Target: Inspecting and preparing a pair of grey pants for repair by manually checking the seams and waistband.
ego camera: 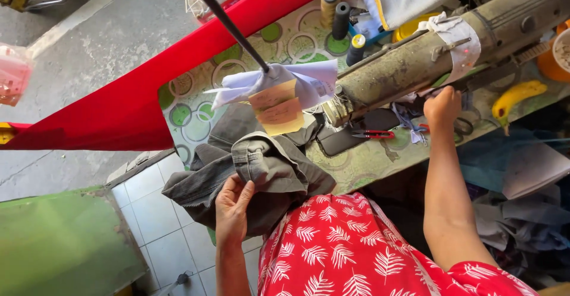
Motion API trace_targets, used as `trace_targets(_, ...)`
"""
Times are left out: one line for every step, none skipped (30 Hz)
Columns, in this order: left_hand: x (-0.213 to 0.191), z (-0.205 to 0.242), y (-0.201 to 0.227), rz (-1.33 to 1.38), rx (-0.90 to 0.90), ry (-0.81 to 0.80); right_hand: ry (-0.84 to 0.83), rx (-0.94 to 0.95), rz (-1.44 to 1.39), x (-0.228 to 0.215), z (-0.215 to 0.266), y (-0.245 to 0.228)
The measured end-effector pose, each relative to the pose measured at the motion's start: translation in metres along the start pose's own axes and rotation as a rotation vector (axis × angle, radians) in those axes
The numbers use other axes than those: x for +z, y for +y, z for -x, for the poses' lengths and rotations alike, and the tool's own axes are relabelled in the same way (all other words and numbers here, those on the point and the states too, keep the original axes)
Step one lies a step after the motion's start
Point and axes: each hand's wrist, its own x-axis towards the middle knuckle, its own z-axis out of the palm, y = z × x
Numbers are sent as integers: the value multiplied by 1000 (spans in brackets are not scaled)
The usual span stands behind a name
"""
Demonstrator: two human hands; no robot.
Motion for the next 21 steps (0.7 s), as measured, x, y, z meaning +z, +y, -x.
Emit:
trace_targets(6, 0, 3, 3, 4, 3, 1, -6, -2, -3, 4, -1)
trace_targets(11, 2, 7, 2, -1, -23, 66, -47, -47, -5, 9, -2)
trace_targets(15, 4, 10, 2, -5, -50, 130, -88, -93, -7, 14, -3)
trace_targets(20, 3, 10, 5, -3, -32, 121, -103, -96, -1, 12, 6)
trace_targets(24, 3, 10, -36, 33, -31, 191, -185, -87, 4, 10, 15)
trace_targets(26, 4, 10, -75, 70, -20, 258, -276, -81, 12, 7, 21)
trace_targets(29, 2, 9, -70, 73, 6, 244, -298, -89, 5, 8, 22)
trace_targets(30, 0, 8, -34, 106, -8, 328, -337, -191, -1, 10, 20)
trace_targets(30, -1, 8, 1, 139, -22, 409, -374, -296, -6, 11, 19)
trace_targets(30, -3, 8, 2, 147, 9, 392, -396, -312, -4, 7, 30)
trace_targets(29, -4, 8, 42, 92, 37, 370, -368, -382, -3, 2, 41)
trace_targets(29, -7, 8, 83, 36, 58, 350, -334, -447, -3, -3, 53)
trace_targets(28, -8, 12, 86, 43, 82, 336, -351, -459, -11, 2, 46)
trace_targets(27, -10, 16, 133, 52, 48, 267, -136, -650, -21, 7, 41)
trace_targets(26, -12, 20, 179, 61, 14, 183, 84, -833, -31, 12, 37)
trace_targets(25, -13, 25, 179, 65, 24, 174, 78, -836, -40, 16, 32)
trace_targets(24, -14, 30, 218, 87, 9, 155, 139, -945, -48, 20, 26)
trace_targets(23, -16, 35, 256, 107, -14, 141, 207, -1051, -59, 25, 24)
trace_targets(21, -17, 38, 255, 107, -12, 139, 207, -1051, -53, 22, 29)
trace_targets(19, -20, 41, 174, 190, -37, 83, 349, -1241, -49, 20, 37)
trace_targets(18, -23, 43, 92, 272, -61, 25, 496, -1430, -45, 17, 45)
